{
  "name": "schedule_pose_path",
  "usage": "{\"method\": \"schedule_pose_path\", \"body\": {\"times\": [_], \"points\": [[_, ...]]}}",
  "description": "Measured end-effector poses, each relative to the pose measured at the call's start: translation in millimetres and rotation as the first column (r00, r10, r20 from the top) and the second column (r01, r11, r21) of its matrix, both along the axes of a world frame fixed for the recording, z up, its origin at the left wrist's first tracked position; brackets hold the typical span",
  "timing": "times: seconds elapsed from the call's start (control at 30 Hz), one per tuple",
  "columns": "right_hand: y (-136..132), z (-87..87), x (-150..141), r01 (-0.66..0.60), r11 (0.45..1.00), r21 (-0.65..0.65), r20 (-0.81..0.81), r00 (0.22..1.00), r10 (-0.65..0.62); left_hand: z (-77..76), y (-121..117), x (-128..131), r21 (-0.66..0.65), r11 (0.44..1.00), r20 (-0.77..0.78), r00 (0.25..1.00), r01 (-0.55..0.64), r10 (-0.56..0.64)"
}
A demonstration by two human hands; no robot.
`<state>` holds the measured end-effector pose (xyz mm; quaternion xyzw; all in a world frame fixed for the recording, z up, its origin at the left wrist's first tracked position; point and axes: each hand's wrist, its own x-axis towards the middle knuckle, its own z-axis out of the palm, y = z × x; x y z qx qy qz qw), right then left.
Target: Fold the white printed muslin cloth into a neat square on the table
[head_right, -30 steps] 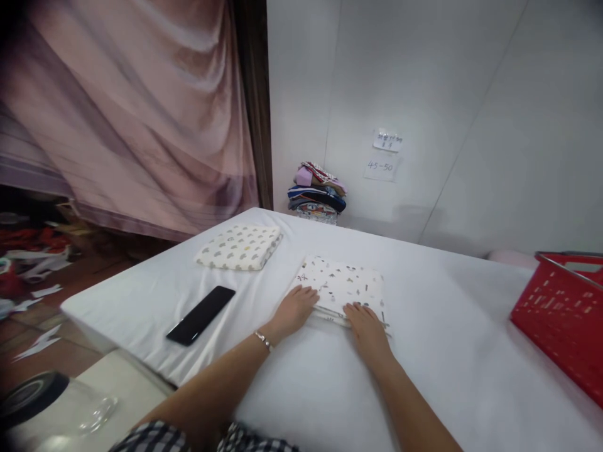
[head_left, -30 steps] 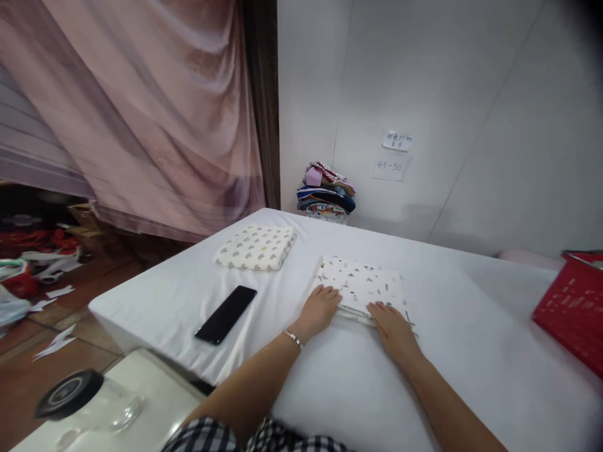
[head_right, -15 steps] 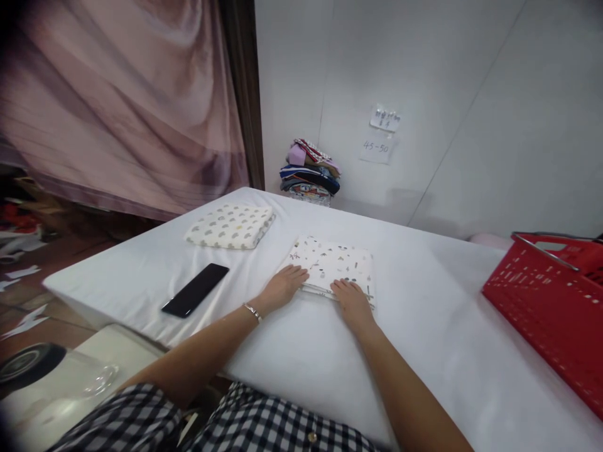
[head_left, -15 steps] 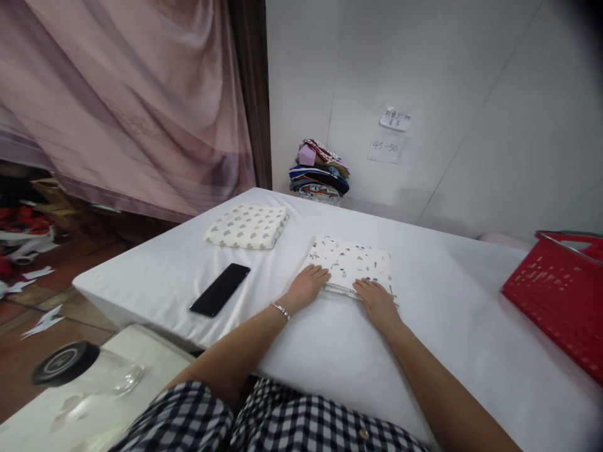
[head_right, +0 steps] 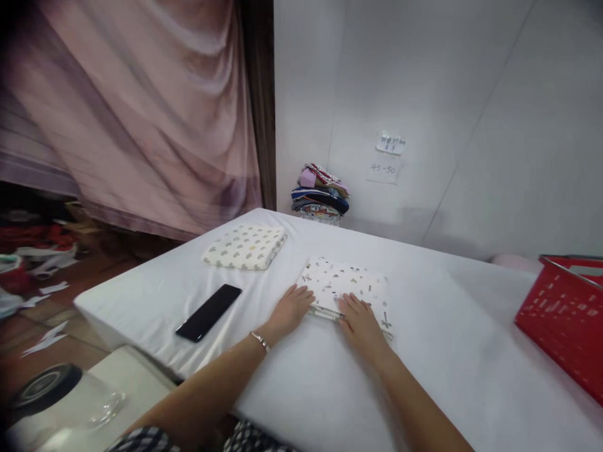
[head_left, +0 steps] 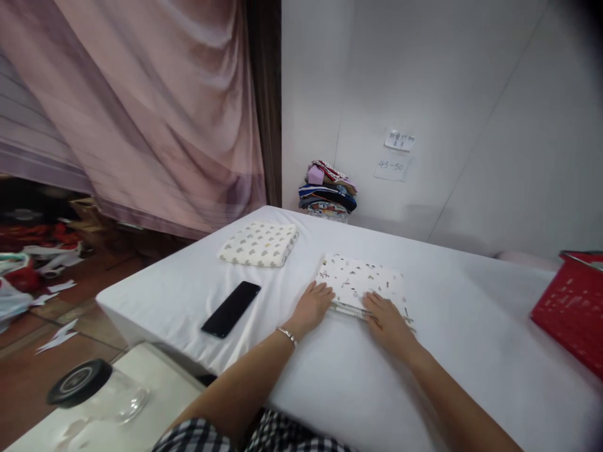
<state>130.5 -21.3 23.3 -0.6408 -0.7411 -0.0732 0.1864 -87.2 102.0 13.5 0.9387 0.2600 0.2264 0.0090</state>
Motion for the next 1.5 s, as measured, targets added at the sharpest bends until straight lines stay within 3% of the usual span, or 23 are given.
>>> {"method": "schedule_pose_path", "body": {"times": [0.27,0.4,0.47,0.53,0.6,0.67,0.87,1.0,1.13,1.3,1.5], "points": [[12,-25.8,-13,-0.090,0.995,0.042,0.120,0.989,0.084,11.1,-5,-12,-0.073,0.997,0.077,0.997,-0.016,0.022],[8,-27.8,-12,-0.085,0.994,0.064,0.132,0.988,0.076,14.6,5,-26,-0.265,0.960,0.234,0.959,-0.093,0.157],[6,-25.5,-12,-0.076,0.996,0.055,0.126,0.990,0.068,16.8,8,-31,-0.452,0.873,0.279,0.901,-0.182,0.332],[5,-23.3,-13,-0.067,0.997,0.027,0.106,0.992,0.064,20.0,10,-34,-0.649,0.730,0.275,0.828,-0.215,0.488],[5,-20.7,-14,-0.060,0.998,-0.007,0.066,0.996,0.061,23.4,11,-35,-0.798,0.580,0.258,0.777,-0.163,0.574],[6,-16.8,-15,-0.048,0.998,-0.030,0.014,0.999,0.049,25.6,10,-35,-0.874,0.475,0.240,0.762,-0.100,0.601],[29,5.1,-38,-0.090,0.996,0.022,-0.078,0.993,0.091,24.7,11,-35,-0.945,0.326,0.176,0.809,-0.021,0.561],[55,17.8,-67,-0.163,0.985,0.053,-0.109,0.980,0.168,29.3,10,-36,-0.955,0.297,0.171,0.808,-0.005,0.564],[75,22.1,-89,-0.149,0.988,0.026,-0.112,0.982,0.151,33.9,8,-37,-0.960,0.280,0.143,0.833,-0.014,0.534],[86,17.8,-93,-0.132,0.991,0.000,-0.138,0.982,0.131,28.8,10,-35,-0.953,0.303,0.176,0.840,0.015,0.512],[85,16.0,-90,-0.107,0.994,0.036,-0.360,0.926,0.112,24.5,13,-32,-0.966,0.257,0.166,0.827,0.027,0.537]]}}
